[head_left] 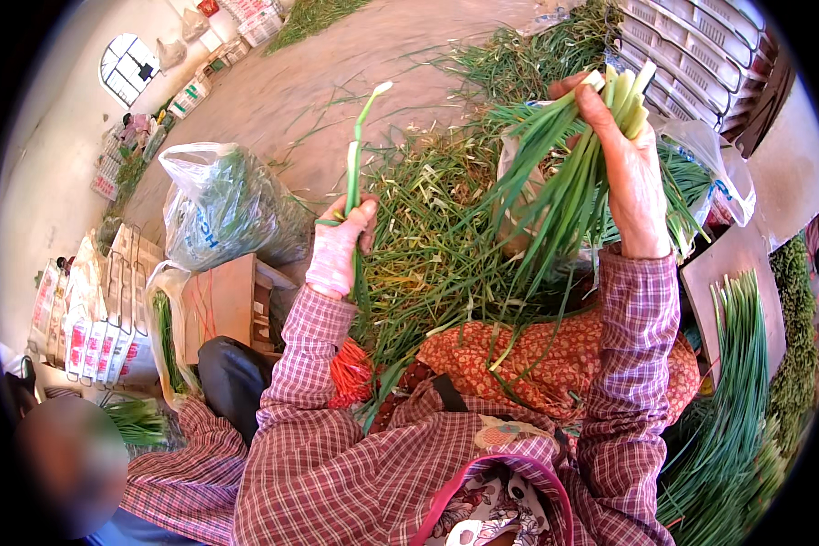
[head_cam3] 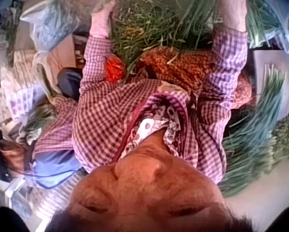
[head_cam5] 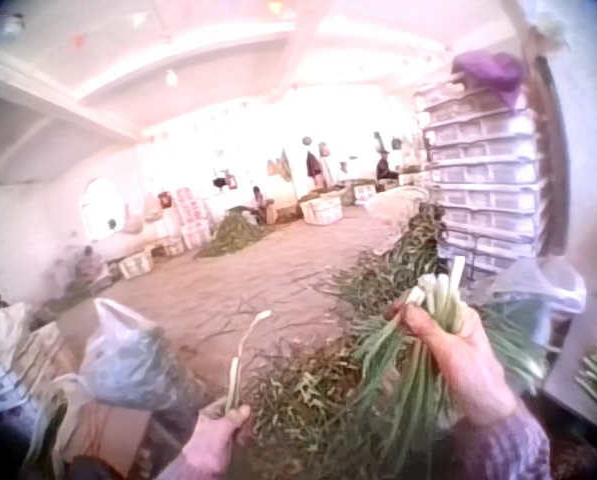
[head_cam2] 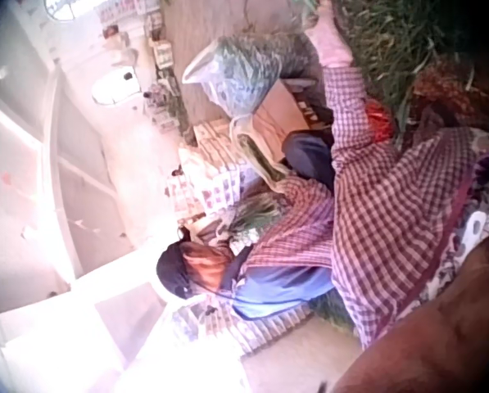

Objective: The person sorts green onions by hand, peeling away dry outer layers, removing loose leaves, and grouping them into bunches on a table.

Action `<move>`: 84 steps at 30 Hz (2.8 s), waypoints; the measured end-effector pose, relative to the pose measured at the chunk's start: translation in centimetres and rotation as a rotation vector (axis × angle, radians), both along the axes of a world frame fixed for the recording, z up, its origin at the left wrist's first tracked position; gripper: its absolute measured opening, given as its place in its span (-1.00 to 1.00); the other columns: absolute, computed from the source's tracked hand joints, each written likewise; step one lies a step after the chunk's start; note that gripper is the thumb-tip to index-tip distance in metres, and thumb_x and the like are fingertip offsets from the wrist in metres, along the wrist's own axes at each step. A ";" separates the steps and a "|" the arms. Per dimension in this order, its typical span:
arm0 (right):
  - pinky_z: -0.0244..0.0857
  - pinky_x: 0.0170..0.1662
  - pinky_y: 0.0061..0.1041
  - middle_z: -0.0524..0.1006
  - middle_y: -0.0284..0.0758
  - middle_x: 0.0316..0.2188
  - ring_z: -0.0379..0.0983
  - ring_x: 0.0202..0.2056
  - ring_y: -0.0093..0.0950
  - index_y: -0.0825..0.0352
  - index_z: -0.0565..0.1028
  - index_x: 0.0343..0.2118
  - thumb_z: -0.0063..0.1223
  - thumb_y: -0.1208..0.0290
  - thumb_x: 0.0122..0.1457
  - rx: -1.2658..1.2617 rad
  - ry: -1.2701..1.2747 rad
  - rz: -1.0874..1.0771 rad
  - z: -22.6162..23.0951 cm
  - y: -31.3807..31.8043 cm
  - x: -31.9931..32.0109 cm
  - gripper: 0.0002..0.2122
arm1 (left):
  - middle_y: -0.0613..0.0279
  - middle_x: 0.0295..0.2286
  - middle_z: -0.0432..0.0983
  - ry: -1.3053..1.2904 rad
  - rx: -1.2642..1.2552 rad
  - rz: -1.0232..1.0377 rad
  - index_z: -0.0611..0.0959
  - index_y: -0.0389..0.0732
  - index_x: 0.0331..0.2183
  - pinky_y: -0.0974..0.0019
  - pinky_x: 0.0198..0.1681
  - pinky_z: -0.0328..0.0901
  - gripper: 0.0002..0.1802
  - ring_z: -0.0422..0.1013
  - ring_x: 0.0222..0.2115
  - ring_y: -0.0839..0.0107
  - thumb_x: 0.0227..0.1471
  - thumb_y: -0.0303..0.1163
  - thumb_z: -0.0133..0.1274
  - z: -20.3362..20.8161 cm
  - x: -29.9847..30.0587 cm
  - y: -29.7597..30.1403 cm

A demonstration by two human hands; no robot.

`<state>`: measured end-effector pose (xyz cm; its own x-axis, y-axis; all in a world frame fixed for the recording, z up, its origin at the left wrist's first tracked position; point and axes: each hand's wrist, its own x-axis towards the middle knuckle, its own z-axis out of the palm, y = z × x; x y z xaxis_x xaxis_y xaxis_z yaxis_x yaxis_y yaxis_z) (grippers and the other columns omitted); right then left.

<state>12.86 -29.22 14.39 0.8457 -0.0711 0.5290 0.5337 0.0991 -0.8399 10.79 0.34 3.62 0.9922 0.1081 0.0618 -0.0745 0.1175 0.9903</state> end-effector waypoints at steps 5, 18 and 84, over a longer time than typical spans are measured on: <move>0.30 -0.39 -0.63 0.50 -0.41 -0.50 0.39 -0.50 -0.62 0.26 0.46 -0.32 -0.01 0.26 0.15 0.003 0.125 0.254 -1.7 4.0 -0.6 -0.82 | 0.47 -0.68 0.26 0.014 -0.012 0.019 0.50 -0.24 -0.31 0.58 -0.70 -0.01 -0.69 0.10 -0.74 0.69 -0.08 -0.28 0.15 0.7 -0.6 -2.2; 0.25 -0.37 -0.67 0.49 -0.50 -0.49 0.37 -0.44 -0.68 0.33 0.52 -0.37 0.18 0.38 0.00 -0.023 0.211 0.197 -5.4 8.2 0.5 -0.83 | -0.05 -0.37 0.52 -0.219 0.671 0.188 0.49 -0.34 -0.15 0.25 -0.27 0.32 -0.61 0.46 -0.36 0.15 -0.02 -0.33 0.04 -0.7 -0.7 -5.8; 0.26 -0.55 -0.65 0.48 -0.47 -0.61 0.37 -0.62 -0.67 0.35 0.53 -0.40 0.18 0.33 0.00 -0.179 0.197 0.260 -4.5 3.6 2.1 -0.81 | 0.48 -0.63 0.28 0.079 0.189 -0.412 0.47 -0.28 -0.26 0.60 -0.69 -0.04 -0.59 0.07 -0.75 0.73 -0.21 -0.37 0.19 9.0 3.3 -6.9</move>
<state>14.91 -25.60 9.93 0.9100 0.2384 0.3391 0.3365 0.0528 -0.9402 14.04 -6.56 12.58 0.9525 -0.3025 -0.0347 0.0167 -0.0620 0.9979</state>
